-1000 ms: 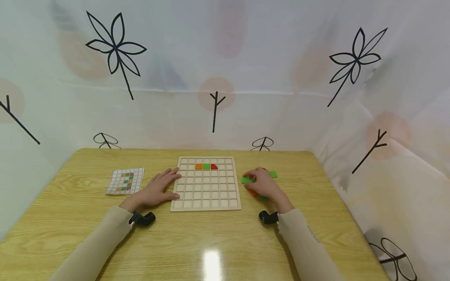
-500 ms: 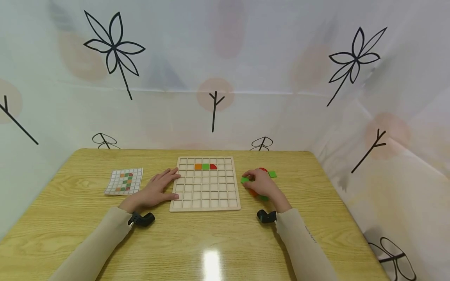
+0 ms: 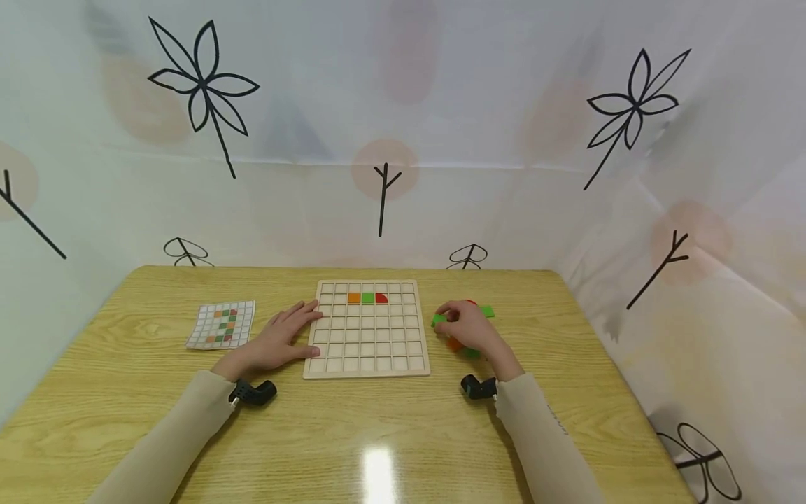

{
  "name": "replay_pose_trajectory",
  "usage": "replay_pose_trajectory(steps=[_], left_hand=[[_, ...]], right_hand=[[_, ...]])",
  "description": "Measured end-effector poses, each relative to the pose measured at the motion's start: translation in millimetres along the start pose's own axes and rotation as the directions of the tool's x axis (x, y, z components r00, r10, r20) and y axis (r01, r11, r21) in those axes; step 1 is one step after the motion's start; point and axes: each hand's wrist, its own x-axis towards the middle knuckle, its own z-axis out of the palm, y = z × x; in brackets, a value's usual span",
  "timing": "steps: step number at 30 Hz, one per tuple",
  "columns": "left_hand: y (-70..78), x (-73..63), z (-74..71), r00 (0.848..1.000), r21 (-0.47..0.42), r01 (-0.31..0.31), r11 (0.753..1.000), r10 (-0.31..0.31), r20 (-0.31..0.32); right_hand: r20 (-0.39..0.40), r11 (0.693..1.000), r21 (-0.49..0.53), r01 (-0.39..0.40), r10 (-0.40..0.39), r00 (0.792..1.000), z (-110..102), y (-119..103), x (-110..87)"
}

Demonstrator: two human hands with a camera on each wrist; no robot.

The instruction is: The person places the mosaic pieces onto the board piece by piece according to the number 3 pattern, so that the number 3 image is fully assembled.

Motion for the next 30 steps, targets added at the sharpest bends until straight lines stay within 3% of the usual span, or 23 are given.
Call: replay_pose_trajectory(steps=[6,17,30], left_hand=[[-2.0,0.6,-0.5,1.000,-0.003,0.009,1.000,-0.009,-0.001],[-0.5,0.9,0.3,1.000,-0.014,0.001,1.000,-0.001,0.011],[-1.3,0.3,-0.1,1.000,-0.007,-0.008,1.000,0.008,0.007]], right_hand=[[-0.017,1.000,0.003,0.014,-0.014,1.000,-0.3,-2.1,1.4],[-0.047,0.992,0.017,0.127,-0.126,0.991,7.0,-21.2,11.2],[-0.051,0.984,-0.020,0.179,-0.180,0.982,31.6,-41.1,36.7]])
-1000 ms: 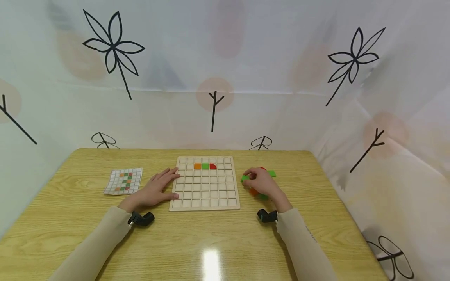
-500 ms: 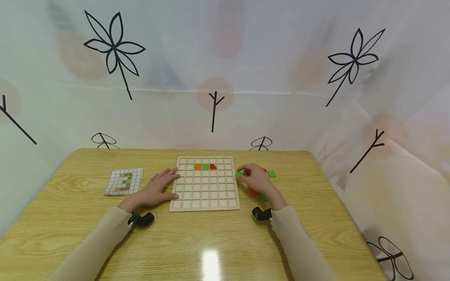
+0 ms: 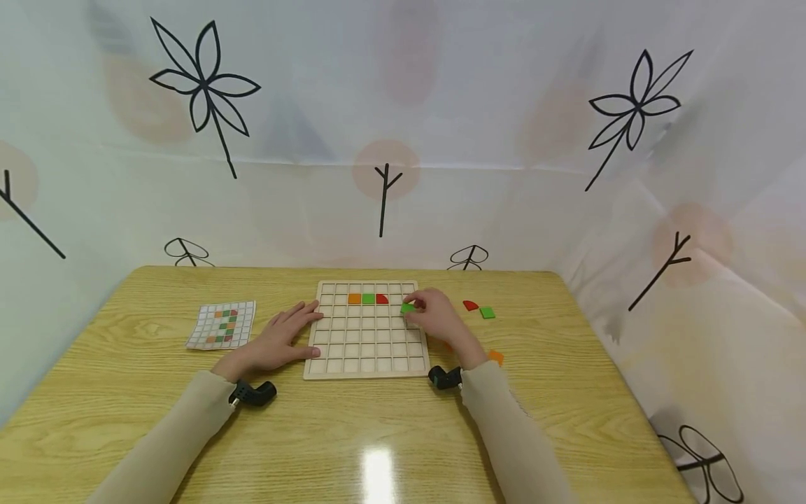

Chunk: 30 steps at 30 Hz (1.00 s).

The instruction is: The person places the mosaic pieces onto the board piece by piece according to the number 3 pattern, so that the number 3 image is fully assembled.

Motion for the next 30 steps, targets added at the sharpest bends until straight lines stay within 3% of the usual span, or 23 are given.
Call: replay_pose_trajectory(steps=[13,20,30], left_hand=[[2.0,0.0,-0.6,1.000,0.001,0.012,1.000,-0.012,0.004],[1.4,0.4,1.1,1.000,0.011,0.009,1.000,-0.009,0.004],[1.0,0.0,1.3,1.000,0.020,0.000,1.000,0.000,-0.002]], right_hand=[[0.035,1.000,-0.015,0.025,-0.025,0.999,21.8,-20.8,21.6],[0.061,0.996,0.092,0.015,-0.021,0.998,32.7,-12.4,26.4],[0.064,0.987,0.162,-0.014,0.003,0.998,32.2,-12.6,26.6]])
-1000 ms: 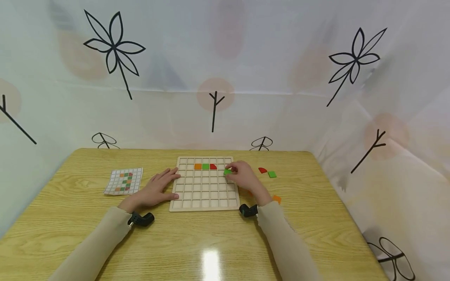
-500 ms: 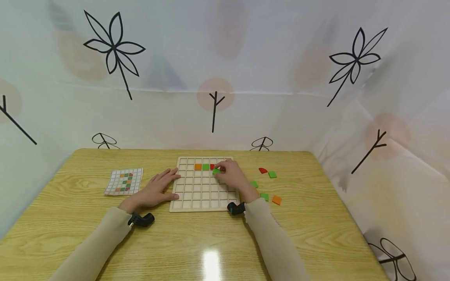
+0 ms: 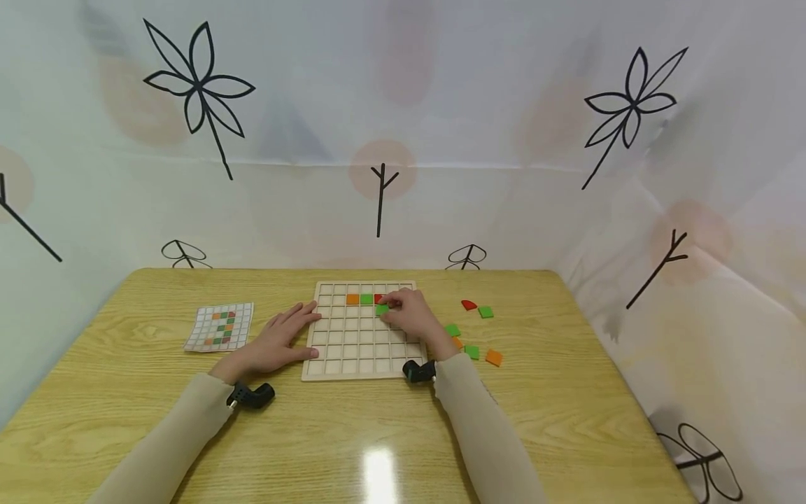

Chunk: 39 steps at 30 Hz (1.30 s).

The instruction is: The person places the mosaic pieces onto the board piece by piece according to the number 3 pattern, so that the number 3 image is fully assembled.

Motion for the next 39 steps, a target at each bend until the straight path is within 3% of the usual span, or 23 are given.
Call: replay_pose_trajectory(steps=[25,39], left_hand=[[1.2,0.1,-1.1,1.000,-0.007,-0.005,1.000,0.005,-0.001],[-0.9,0.1,0.3,1.000,-0.009,-0.004,1.000,0.004,-0.006]], right_hand=[[-0.035,0.992,0.059,-0.113,0.115,0.993,2.2,-2.3,-1.1],[-0.038,0.989,0.082,-0.120,0.123,0.992,2.4,-2.6,-1.8]])
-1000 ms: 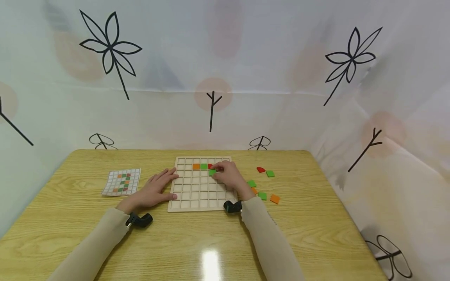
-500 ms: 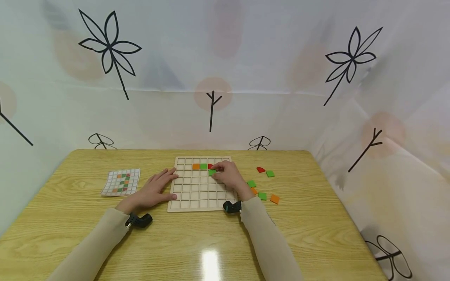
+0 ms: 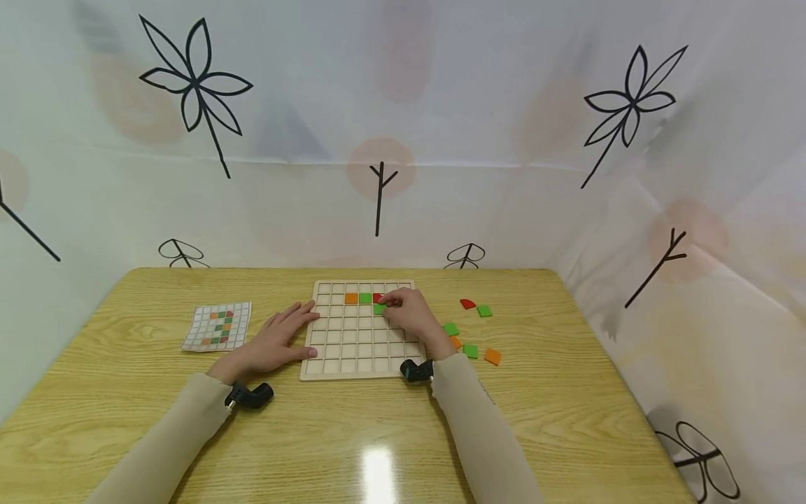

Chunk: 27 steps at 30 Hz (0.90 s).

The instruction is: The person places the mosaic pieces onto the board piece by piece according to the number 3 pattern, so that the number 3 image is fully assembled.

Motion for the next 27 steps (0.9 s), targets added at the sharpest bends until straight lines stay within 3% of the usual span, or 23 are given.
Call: replay_pose_trajectory(steps=[12,20,27], left_hand=[[2.3,-0.6,-1.2,1.000,-0.009,0.005,1.000,-0.005,0.003],[0.5,-0.5,-0.6,1.000,-0.011,0.004,1.000,-0.004,0.003],[0.4,0.1,-0.3,1.000,-0.010,0.010,1.000,-0.010,0.008]], right_hand=[[0.003,0.999,-0.004,0.045,-0.045,0.999,0.0,4.5,2.3],[0.006,1.000,-0.004,0.009,-0.009,1.000,-4.3,-3.0,-2.2],[0.012,0.997,0.061,-0.036,0.036,0.999,-15.8,0.2,-3.2]])
